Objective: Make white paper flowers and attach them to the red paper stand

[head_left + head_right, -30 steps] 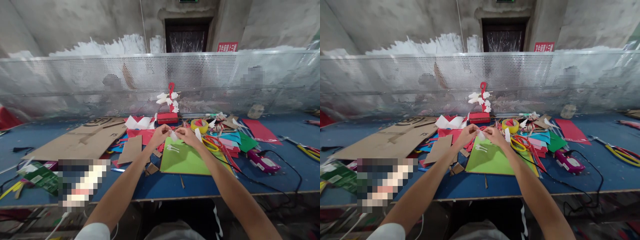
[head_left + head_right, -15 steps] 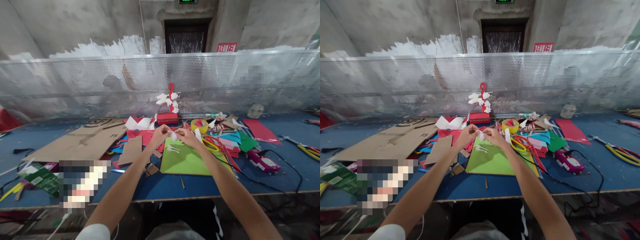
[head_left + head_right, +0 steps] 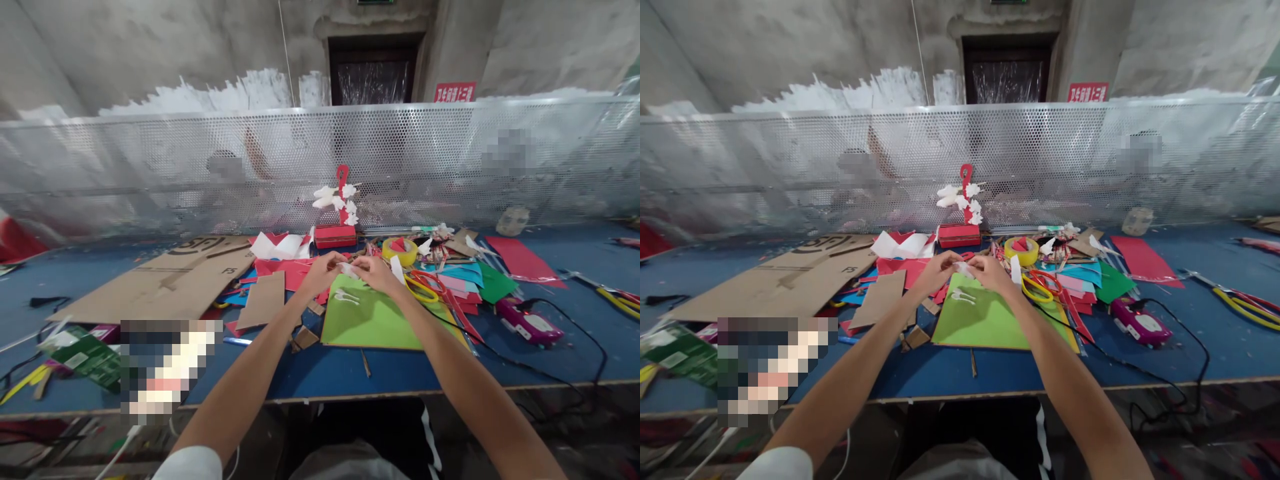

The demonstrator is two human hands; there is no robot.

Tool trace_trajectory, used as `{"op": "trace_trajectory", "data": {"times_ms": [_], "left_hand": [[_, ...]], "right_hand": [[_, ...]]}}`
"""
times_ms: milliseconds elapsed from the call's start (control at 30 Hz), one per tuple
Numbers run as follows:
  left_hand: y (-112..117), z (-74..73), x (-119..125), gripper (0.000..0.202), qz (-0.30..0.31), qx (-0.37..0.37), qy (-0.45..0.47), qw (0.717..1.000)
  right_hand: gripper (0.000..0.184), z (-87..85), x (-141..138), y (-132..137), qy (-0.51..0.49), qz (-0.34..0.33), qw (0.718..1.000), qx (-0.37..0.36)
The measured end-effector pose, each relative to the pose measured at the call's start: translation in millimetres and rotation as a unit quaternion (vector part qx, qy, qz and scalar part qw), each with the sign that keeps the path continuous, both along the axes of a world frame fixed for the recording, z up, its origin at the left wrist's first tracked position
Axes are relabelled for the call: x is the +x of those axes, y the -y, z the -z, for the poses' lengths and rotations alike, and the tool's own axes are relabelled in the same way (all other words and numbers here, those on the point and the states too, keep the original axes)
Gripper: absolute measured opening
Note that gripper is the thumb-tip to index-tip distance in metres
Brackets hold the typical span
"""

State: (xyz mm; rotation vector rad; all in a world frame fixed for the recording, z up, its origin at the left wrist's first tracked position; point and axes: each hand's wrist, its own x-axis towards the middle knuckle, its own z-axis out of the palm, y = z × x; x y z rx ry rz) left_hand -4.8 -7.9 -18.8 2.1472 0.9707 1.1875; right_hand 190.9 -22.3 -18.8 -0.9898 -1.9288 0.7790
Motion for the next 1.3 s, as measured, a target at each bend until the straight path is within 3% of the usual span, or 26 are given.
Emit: {"op": "trace_trajectory", "data": {"times_ms": [233, 533, 933, 1200, 1300], "left_hand": [[1.8, 1.2, -0.9, 0.02, -0.016, 0.026, -0.083, 0.996], [-2.6, 2.1, -3.8, 0.025, -0.04, 0.018, -0.093, 0.995], [0.1, 0.6, -3.0, 0.024, -0.028, 0.016, -0.097, 0.995], [-0.9, 2.9, -2.9, 0.018, -0.04, 0.001, -0.091, 0.995], [-7.1, 9.0, -3.4, 0.018, -0.03, -0.022, -0.073, 0.997]], "right_hand": [[0.019, 3.1, 0.6, -2.7, 0.029, 0.013, 0.999, 0.042], [0.022, 1.6, 2.2, -1.1, 0.077, 0.054, 0.994, 0.059], [0.014, 1.8, 1.6, -1.1, 0.057, 0.036, 0.998, -0.004], [0.014, -1.8, 1.1, 2.9, 0.094, 0.055, 0.992, 0.062], [0.038, -1.5, -0.8, 5.4, 0.128, 0.052, 0.983, 0.121]]}}
